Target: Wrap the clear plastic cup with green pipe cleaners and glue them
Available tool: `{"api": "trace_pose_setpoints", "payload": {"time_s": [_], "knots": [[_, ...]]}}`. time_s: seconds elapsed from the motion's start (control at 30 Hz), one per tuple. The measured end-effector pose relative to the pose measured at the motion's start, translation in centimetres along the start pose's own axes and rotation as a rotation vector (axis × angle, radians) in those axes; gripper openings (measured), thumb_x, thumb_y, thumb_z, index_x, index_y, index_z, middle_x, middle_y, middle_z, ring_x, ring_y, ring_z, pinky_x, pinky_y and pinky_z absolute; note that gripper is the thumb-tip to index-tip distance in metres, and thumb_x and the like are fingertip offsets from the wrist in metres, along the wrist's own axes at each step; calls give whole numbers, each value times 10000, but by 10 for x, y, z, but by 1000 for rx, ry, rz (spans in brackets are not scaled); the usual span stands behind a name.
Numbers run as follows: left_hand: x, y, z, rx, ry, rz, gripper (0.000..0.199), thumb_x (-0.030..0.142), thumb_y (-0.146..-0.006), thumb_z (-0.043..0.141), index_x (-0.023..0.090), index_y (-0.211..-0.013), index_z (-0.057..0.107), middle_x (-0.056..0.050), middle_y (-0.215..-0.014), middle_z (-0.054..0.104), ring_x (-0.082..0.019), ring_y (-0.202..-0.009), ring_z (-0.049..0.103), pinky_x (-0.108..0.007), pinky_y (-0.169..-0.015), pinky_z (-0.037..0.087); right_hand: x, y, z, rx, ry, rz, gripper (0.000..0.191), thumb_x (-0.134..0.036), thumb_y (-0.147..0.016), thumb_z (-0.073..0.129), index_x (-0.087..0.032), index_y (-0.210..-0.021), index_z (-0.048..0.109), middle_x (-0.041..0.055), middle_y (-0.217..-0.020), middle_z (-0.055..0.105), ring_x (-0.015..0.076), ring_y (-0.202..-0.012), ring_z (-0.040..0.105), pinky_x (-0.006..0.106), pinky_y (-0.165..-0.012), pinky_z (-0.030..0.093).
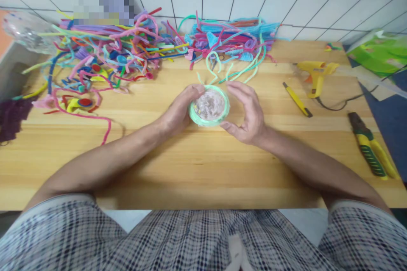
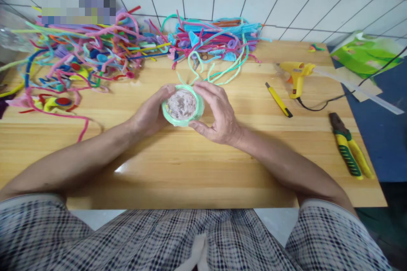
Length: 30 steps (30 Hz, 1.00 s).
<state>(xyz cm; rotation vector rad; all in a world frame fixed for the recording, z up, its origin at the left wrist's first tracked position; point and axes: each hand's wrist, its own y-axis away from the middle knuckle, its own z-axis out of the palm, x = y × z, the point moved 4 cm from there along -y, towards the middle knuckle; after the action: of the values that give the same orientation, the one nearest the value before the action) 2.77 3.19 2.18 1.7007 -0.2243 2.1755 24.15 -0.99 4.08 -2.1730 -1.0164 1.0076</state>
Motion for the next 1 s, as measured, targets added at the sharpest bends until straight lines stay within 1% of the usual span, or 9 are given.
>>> {"api": "trace_pose_setpoints", "payload": {"time_s": [0.1,0.17,0.27,0.43,0.67,0.77,0.87,0.93,1.0], "knots": [[9,6,-1,80,-126,85,433,560,-931,835,253,-1206,706,-22,-1128,782,-237,-1061,744,-376,-963,630,-5,-1,-1,-3,33,-69,882,-655,-1030,752,-377,-1790,400,132,-1644,659,436,-1502,660,742,-1248,563],[16,9,0,81,-257,158,449,519,-921,833,239,-1248,707,-24,-1157,773,-225,-1078,724,-360,-985,616,-7,-1,1,-4,55,-103,866,-617,-1045,750,-362,-1798,406,143,-1611,677,419,-1465,687,706,-1205,606],[22,13,2,63,-415,222,476,514,-931,800,211,-1286,701,-48,-1191,774,-235,-1103,724,-370,-997,618,-8,0,5,-21,86,-135,838,-561,-1066,739,-338,-1804,413,155,-1579,690,402,-1426,709,666,-1158,642],[18,14,2,62,-562,300,476,520,-972,755,213,-1330,688,-81,-1324,781,-267,-1208,744,-422,-1105,616,-6,3,7,-53,82,-108,837,-532,-1065,746,-356,-1809,403,147,-1557,700,409,-1393,716,682,-1138,646],[15,14,4,73,-579,340,511,553,-1002,740,201,-1367,677,-104,-1373,771,-281,-1269,736,-450,-1181,604,-4,6,10,-47,84,-88,823,-469,-1042,780,-329,-1782,450,167,-1547,671,411,-1395,700,700,-1154,639],[17,13,5,72,-552,333,507,601,-1026,736,210,-1346,696,-99,-1354,769,-284,-1266,723,-438,-1180,590,3,9,12,-73,65,-42,876,-513,-1002,814,-354,-1776,436,171,-1649,600,447,-1479,651,742,-1185,615],[17,10,4,48,-493,345,534,674,-1027,740,222,-1311,720,-92,-1313,762,-302,-1279,697,-451,-1213,553,8,10,13,-124,34,16,923,-592,-959,848,-387,-1763,444,157,-1706,567,475,-1541,603,780,-1254,552],[17,9,3,20,-427,358,568,710,-1005,766,237,-1316,725,-90,-1327,751,-323,-1329,675,-481,-1272,513,9,10,9,-121,8,41,877,-620,-970,827,-392,-1745,484,146,-1690,593,468,-1544,603,783,-1287,519],[16,8,3,-17,-359,380,606,728,-977,797,263,-1358,721,-93,-1408,725,-347,-1418,642,-515,-1339,465,10,8,5,-94,-15,56,768,-622,-1024,752,-389,-1722,532,135,-1653,633,446,-1526,623,770,-1291,519]]}}
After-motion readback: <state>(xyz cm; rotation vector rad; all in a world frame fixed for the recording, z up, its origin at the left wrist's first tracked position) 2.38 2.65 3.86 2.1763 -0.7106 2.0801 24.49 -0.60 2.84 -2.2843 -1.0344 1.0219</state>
